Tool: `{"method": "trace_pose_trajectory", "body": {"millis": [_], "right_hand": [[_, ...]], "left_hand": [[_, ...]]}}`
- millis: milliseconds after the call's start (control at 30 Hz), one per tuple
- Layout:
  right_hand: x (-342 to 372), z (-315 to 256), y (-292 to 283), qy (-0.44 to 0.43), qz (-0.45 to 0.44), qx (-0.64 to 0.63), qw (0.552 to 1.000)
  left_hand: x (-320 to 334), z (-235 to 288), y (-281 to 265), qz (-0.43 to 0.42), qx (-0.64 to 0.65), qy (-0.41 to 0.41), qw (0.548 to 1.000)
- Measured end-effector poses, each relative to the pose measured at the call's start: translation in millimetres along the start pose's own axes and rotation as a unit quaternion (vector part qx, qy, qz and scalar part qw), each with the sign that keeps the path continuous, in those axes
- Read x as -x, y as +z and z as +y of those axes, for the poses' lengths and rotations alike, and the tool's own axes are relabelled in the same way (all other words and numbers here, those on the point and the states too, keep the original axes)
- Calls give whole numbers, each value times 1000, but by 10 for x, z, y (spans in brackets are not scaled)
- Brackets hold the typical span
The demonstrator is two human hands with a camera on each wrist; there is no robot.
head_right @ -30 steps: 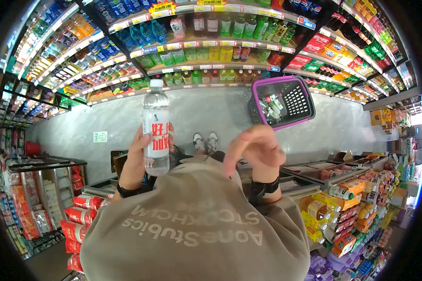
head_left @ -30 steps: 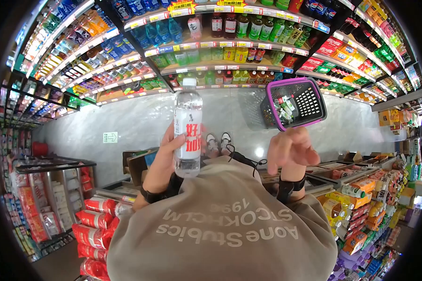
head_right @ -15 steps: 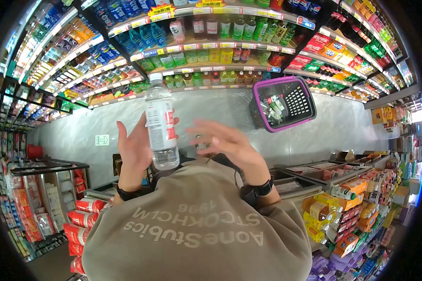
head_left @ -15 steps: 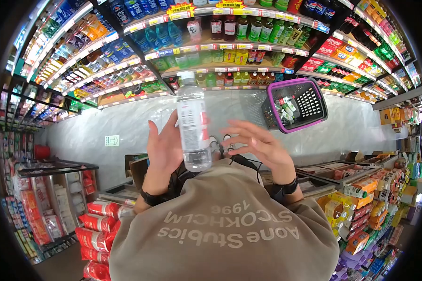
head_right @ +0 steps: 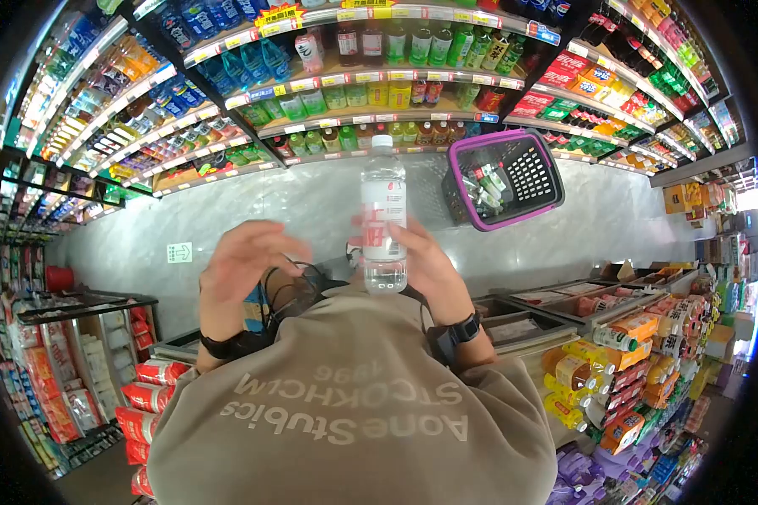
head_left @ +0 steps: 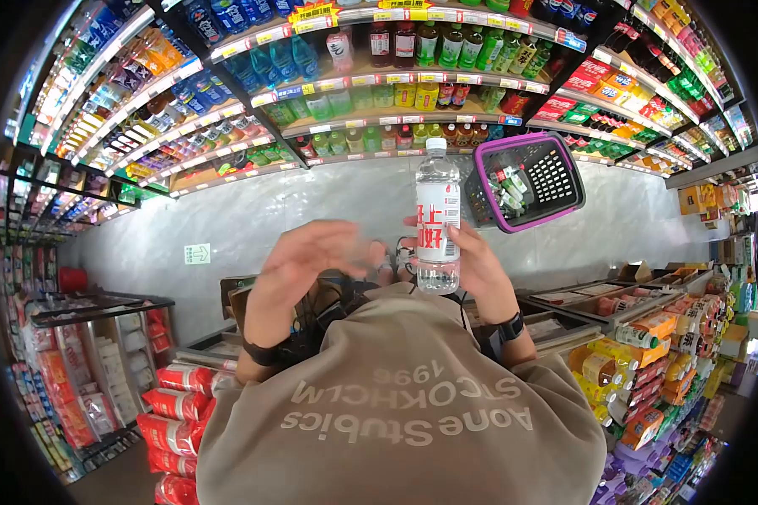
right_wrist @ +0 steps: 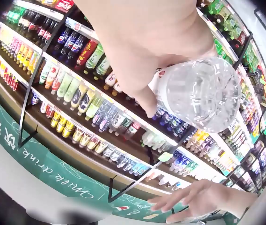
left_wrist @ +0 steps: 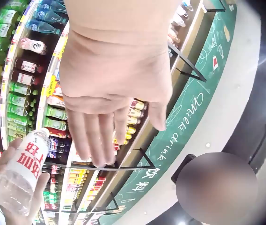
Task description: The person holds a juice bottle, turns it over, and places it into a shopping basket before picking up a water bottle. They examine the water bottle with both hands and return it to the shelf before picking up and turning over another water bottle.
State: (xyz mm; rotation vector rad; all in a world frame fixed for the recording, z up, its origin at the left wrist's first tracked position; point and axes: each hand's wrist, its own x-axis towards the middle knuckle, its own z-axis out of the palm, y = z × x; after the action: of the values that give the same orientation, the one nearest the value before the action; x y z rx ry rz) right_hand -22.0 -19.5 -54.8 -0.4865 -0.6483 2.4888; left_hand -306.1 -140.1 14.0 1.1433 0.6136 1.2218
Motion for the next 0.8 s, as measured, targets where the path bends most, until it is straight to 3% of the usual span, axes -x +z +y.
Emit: {"method": "trace_pose_trajectory", "body": {"millis": [100, 200, 267, 567, 700, 800], "right_hand": [[31, -40, 140, -31, -12, -12, 999], [35, -56, 205, -63, -47, -11, 997], [18, -62, 233, -76, -81, -8, 994], [-100, 44, 180, 43, -192, -199, 960], [-62, 74, 185, 7, -181, -261, 948], [-86, 80, 192, -2, -224, -289, 931]], "left_hand": [[-216, -33, 178, 56, -79, -69, 993], [-273, -85, 227, 77, -60, -141, 985], [-296, -118, 253, 97, -62, -144, 983], [-260, -151, 213, 97, -59, -126, 986], [-260, -138, 237, 102, -61, -115, 986], [-267, -162, 224, 94, -57, -116, 987]]}}
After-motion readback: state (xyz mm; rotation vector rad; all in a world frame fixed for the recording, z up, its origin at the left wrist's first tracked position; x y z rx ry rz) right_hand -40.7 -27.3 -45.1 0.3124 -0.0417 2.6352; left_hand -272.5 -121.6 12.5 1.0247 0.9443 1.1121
